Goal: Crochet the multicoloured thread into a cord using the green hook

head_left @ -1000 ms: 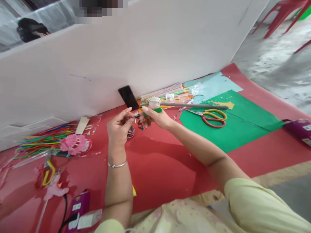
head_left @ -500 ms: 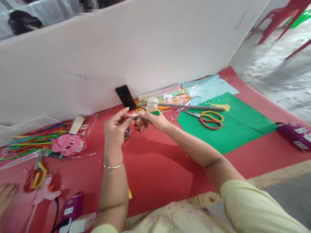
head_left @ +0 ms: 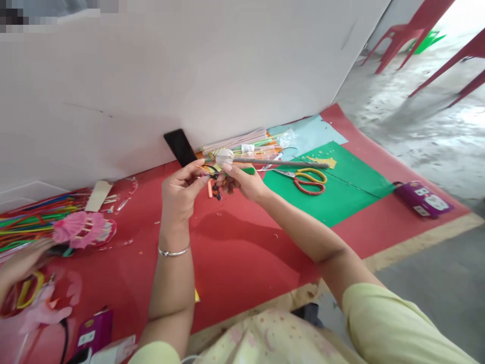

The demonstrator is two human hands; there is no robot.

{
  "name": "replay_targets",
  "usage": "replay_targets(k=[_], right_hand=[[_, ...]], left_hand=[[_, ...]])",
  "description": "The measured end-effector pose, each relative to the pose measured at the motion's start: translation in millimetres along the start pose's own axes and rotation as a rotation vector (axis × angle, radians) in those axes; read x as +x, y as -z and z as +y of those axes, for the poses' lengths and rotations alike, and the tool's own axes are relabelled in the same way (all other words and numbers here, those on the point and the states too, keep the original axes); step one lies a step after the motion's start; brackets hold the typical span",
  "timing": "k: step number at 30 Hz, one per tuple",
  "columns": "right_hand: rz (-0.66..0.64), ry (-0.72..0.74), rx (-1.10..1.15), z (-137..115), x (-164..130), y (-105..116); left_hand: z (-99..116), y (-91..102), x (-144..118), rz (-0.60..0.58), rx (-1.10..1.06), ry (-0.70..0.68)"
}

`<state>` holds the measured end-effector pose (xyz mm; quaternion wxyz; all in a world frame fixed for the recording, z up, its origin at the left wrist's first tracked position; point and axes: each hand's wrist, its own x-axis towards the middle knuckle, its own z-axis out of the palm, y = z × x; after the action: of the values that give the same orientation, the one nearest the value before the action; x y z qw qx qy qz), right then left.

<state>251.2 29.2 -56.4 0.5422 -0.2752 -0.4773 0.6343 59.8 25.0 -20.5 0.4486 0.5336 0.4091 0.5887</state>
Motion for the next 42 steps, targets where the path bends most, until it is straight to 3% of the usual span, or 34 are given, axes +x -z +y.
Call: replay_targets(k=[7,12,19,27,32,37,42], right_hand=[[0.152,0.027,-0.041,-10.0,-12.9,30.6],[0.280,0.055,-0.036,-9.8,-32.4,53.2],[0.414,0.032,-0.011,-2.2,-59.5,88.4],[0.497,-0.004,-0.007,28.8,-61.0,100.3],[0.587,-0.020,0.044,41.7,-61.8,101.8],[0.593,0.004,0.082,46.2,-58.6,106.4],[0.599,-0.011,0.021,48.7,-59.1,107.8]], left_hand=[[-16.1,-36.6,9.7,-0.066,-0.092,0.046],[-37.3,-69.8,13.5,-0.110,-0.207,0.208],[-62.4,-106.1,8.3,-0.227,-0.126,0.258],[-92.0,-104.1,4.6,-0.244,-0.009,0.207],[-109.2,-106.1,6.2,-0.231,-0.020,0.278],[-115.2,-106.5,6.5,-0.238,-0.129,0.383],[-115.1,-103.7,6.4,-0.212,-0.129,0.400]])
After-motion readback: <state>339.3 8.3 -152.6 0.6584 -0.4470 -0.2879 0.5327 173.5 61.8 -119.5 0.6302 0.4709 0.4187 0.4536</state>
